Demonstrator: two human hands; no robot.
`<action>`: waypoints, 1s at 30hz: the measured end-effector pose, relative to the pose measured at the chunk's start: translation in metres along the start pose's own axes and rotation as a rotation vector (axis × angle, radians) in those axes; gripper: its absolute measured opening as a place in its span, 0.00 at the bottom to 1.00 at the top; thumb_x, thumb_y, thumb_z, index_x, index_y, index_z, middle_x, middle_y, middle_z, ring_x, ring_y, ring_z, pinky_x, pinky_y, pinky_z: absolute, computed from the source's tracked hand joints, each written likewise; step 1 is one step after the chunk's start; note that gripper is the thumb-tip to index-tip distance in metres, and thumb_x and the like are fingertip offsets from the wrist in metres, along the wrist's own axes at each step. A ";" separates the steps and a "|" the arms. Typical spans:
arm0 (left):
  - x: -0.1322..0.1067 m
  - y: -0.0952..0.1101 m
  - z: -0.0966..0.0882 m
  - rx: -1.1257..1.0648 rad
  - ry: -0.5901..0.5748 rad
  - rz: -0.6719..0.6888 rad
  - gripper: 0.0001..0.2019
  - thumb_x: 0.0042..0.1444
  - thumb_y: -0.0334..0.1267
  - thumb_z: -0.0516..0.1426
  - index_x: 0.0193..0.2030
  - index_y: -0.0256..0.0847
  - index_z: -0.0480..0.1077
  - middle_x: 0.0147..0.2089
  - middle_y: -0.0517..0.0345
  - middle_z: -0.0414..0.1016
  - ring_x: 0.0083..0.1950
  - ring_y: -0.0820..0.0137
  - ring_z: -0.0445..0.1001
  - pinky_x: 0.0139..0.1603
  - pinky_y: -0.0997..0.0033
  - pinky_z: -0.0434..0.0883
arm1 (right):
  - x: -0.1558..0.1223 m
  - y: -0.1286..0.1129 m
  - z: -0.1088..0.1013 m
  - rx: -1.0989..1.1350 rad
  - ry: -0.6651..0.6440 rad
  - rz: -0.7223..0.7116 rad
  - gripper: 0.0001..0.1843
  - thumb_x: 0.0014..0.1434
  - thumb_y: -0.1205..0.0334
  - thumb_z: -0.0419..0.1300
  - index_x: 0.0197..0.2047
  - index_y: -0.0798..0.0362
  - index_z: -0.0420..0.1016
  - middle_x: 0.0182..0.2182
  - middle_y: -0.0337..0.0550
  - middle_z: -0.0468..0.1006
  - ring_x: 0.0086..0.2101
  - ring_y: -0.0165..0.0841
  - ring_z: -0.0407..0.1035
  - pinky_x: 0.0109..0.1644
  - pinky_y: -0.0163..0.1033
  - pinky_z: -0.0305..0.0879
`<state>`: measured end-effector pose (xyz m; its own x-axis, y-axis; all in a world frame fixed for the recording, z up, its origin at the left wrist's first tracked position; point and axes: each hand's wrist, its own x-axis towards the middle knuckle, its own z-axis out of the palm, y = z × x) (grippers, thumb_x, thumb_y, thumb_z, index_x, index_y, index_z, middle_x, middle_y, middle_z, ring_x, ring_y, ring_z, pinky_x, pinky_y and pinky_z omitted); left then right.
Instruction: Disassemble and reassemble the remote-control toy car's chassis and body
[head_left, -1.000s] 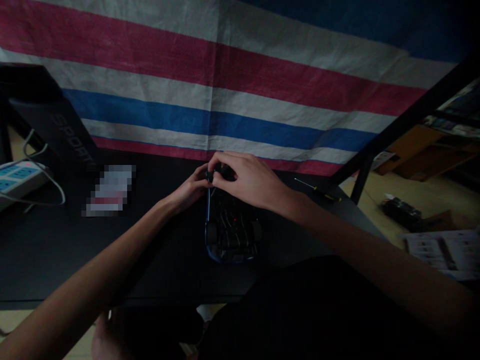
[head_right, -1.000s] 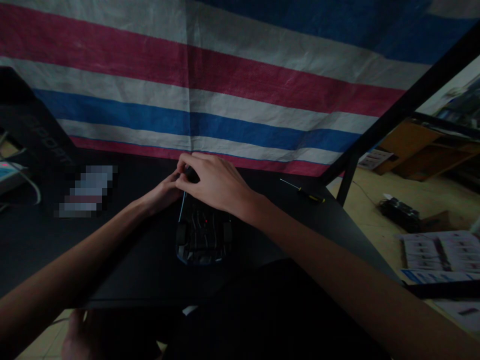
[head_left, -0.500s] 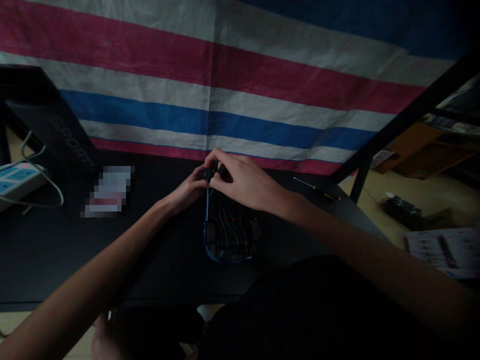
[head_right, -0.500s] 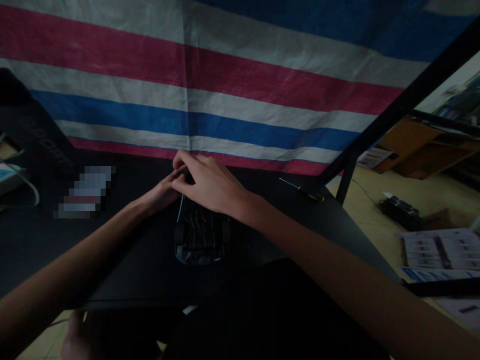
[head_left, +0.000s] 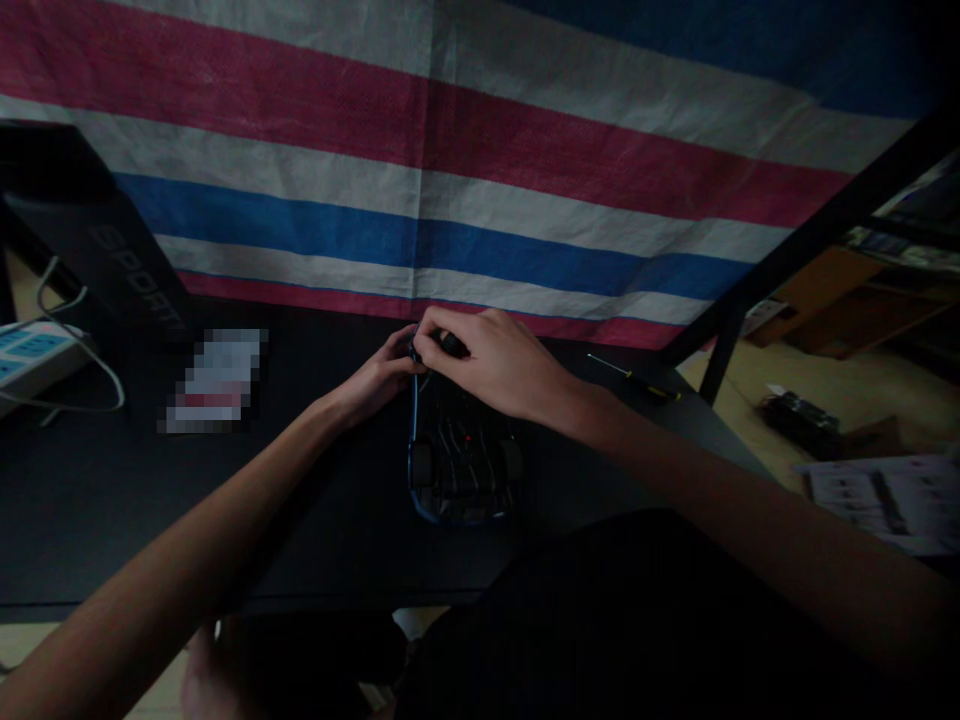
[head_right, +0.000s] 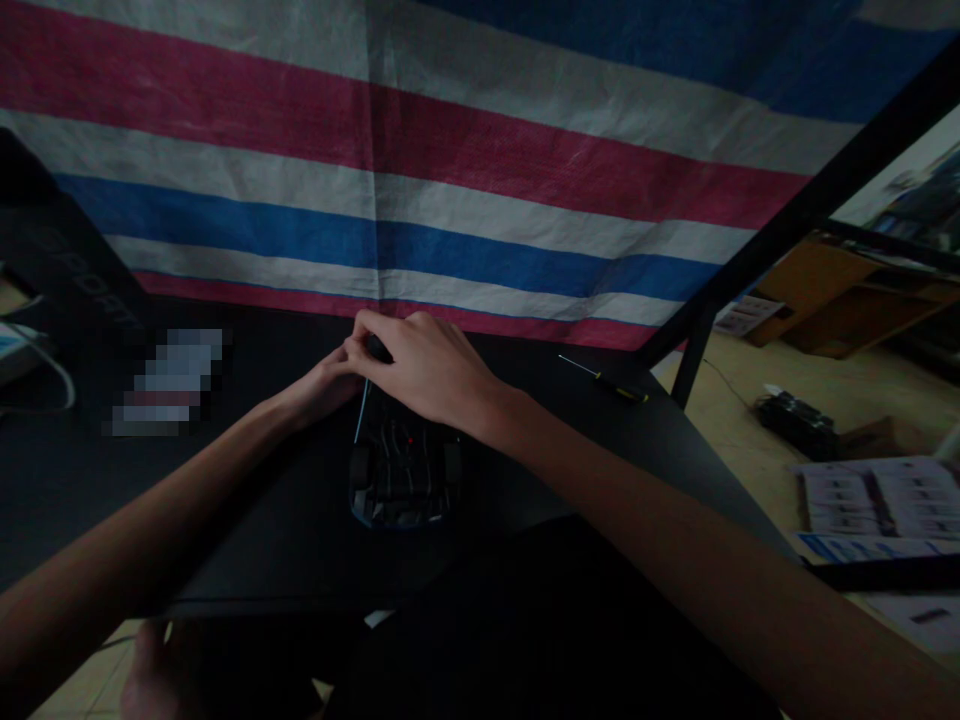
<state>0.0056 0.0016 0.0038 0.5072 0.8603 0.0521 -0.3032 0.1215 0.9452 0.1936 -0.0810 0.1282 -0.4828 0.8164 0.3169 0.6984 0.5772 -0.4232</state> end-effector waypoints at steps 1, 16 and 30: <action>0.000 0.000 0.000 -0.004 0.002 -0.001 0.36 0.52 0.35 0.69 0.68 0.44 0.68 0.60 0.50 0.82 0.63 0.55 0.77 0.65 0.58 0.73 | 0.000 0.000 0.000 0.010 -0.002 0.008 0.11 0.77 0.56 0.56 0.48 0.49 0.79 0.37 0.40 0.83 0.36 0.35 0.75 0.42 0.43 0.61; 0.001 -0.003 -0.001 -0.019 -0.022 0.011 0.37 0.52 0.35 0.69 0.70 0.45 0.68 0.61 0.49 0.82 0.61 0.55 0.79 0.65 0.56 0.73 | 0.002 -0.002 -0.001 -0.112 0.055 0.013 0.08 0.72 0.57 0.62 0.48 0.49 0.80 0.39 0.42 0.85 0.38 0.37 0.75 0.43 0.43 0.61; 0.002 -0.005 -0.004 -0.011 0.005 0.013 0.35 0.53 0.33 0.67 0.69 0.45 0.69 0.59 0.52 0.81 0.60 0.57 0.78 0.62 0.61 0.72 | 0.001 0.000 0.001 -0.042 0.082 -0.055 0.08 0.65 0.62 0.62 0.48 0.48 0.71 0.47 0.45 0.82 0.46 0.40 0.75 0.52 0.45 0.65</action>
<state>0.0049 0.0046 -0.0018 0.4997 0.8640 0.0624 -0.3184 0.1162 0.9408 0.1923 -0.0805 0.1279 -0.4772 0.7786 0.4076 0.6944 0.6183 -0.3680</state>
